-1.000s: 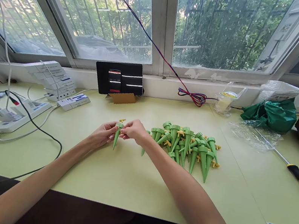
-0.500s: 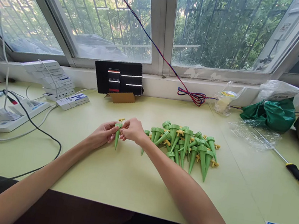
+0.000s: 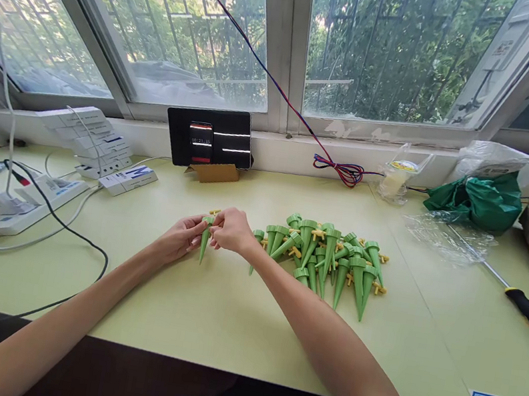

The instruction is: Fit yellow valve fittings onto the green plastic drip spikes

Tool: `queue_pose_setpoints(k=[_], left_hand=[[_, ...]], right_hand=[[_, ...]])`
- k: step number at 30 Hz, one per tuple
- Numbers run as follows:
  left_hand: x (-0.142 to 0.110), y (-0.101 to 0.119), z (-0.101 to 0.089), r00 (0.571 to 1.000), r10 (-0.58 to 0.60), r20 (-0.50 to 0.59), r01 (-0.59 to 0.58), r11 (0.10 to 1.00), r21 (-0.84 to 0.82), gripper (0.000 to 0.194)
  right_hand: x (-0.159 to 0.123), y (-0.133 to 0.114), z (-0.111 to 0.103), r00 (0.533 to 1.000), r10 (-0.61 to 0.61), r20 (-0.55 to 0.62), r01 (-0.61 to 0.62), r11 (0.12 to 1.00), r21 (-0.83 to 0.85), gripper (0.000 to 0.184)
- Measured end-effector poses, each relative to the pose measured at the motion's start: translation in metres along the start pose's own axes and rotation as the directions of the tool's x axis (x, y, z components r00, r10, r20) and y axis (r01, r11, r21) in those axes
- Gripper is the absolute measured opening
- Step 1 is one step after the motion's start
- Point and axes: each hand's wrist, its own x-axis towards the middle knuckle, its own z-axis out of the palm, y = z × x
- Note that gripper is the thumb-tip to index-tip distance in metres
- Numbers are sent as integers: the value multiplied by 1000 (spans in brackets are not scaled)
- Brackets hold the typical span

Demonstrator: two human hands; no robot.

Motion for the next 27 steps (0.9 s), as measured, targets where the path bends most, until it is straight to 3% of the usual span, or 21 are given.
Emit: queue_pose_setpoints(k=[4, 11, 22, 27], left_hand=[[0, 1, 1, 1000, 7, -9, -7, 1000, 9, 42], [0, -1, -2, 999, 41, -29, -38, 993, 115, 40], [0, -1, -1, 1000, 7, -12, -7, 998, 56, 42], [0, 0, 1, 999, 20, -26, -18, 997, 80, 42]], right_hand=[[-1, -1, 1, 1000, 11, -11, -11, 1000, -5, 26], [-2, 1, 0, 990, 137, -18, -131, 976, 176, 24], [0, 4, 4, 1000, -1, -21, 1, 1000, 1, 25], [2, 5, 3, 1000, 19, -21, -18, 1000, 14, 25]])
